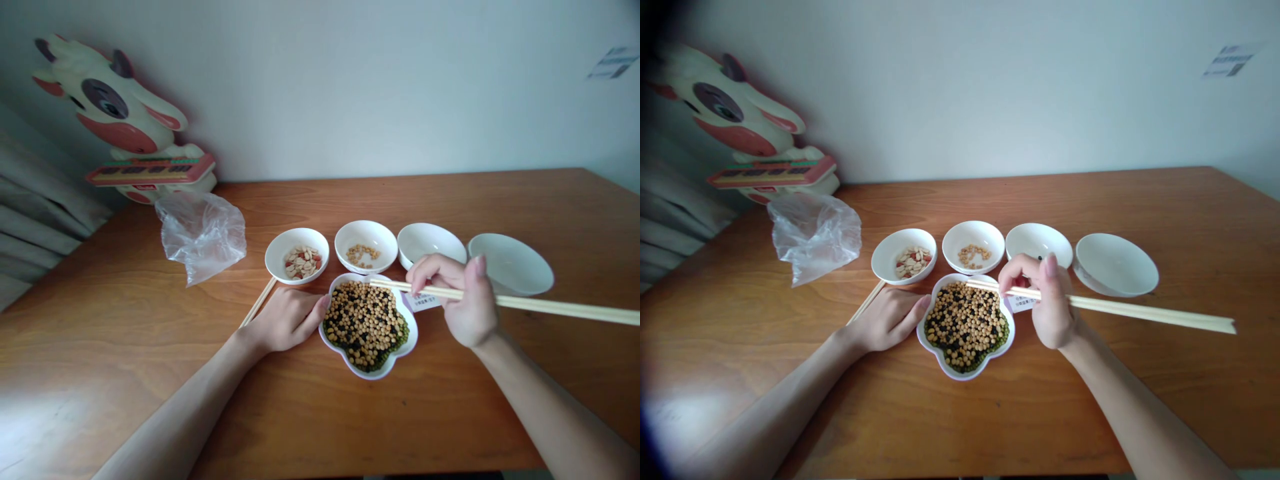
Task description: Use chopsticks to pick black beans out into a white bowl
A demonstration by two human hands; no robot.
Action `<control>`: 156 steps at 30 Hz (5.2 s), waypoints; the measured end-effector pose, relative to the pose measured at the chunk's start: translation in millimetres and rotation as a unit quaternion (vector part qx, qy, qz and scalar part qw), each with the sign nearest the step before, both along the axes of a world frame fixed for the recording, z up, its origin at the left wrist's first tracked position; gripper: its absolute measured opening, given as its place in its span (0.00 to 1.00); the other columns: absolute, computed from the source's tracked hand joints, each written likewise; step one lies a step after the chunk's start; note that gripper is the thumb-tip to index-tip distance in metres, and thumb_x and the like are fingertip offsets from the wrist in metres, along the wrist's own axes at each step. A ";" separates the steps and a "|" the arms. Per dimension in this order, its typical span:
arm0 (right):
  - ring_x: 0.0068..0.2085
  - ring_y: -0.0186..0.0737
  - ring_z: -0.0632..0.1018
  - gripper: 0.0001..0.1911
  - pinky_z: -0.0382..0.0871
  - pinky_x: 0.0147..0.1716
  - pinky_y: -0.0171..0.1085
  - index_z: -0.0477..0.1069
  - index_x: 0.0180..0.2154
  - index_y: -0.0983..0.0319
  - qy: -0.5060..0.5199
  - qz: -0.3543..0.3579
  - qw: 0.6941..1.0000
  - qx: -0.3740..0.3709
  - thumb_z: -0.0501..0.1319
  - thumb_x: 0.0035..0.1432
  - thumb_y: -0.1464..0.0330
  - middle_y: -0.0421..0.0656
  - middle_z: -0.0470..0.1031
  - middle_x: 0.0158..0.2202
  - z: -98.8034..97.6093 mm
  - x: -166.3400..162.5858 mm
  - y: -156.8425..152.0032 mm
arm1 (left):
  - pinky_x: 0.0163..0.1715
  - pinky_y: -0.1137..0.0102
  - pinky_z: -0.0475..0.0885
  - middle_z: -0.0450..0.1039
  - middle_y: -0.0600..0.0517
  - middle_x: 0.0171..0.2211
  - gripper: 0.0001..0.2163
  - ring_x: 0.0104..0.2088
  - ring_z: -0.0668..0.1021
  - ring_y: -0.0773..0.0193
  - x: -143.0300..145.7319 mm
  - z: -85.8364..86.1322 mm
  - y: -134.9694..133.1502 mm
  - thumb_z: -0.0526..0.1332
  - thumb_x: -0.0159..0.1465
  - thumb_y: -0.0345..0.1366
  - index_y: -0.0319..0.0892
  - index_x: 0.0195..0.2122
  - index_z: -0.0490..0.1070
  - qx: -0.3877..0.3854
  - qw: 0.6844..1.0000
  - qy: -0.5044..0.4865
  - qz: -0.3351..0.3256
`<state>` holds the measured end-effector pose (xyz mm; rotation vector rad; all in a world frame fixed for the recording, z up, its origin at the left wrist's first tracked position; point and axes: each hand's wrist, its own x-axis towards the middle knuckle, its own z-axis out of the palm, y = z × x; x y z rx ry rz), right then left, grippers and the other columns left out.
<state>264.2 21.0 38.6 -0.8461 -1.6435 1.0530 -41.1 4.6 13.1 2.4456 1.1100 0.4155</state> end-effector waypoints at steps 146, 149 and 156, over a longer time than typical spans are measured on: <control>0.28 0.47 0.76 0.34 0.68 0.31 0.47 0.78 0.28 0.57 -0.054 -0.036 0.978 0.198 0.43 0.77 0.52 0.47 0.77 0.25 -28.1 -4.9 0.0 | 0.32 0.66 0.61 0.75 0.51 0.27 0.23 0.26 0.72 0.65 -0.6 -5.5 0.6 0.43 0.80 0.40 0.42 0.29 0.66 0.007 1.000 -0.010 -0.007; 0.25 0.49 0.75 0.35 0.67 0.31 0.49 0.80 0.28 0.55 0.038 -0.081 0.967 0.238 0.43 0.75 0.48 0.46 0.76 0.22 -24.4 -4.8 0.2 | 0.32 0.66 0.61 0.75 0.51 0.27 0.23 0.26 0.72 0.65 -1.0 -6.5 0.8 0.43 0.80 0.40 0.42 0.29 0.66 0.009 1.000 -0.008 -0.005; 0.31 0.49 0.76 0.38 0.67 0.32 0.47 0.76 0.29 0.57 -0.007 -0.155 0.981 0.119 0.38 0.75 0.45 0.47 0.75 0.26 -21.2 -10.6 6.8 | 0.32 0.66 0.63 0.74 0.51 0.27 0.23 0.26 0.73 0.64 -0.1 -4.0 0.8 0.44 0.80 0.40 0.42 0.29 0.68 0.006 1.000 -0.010 -0.008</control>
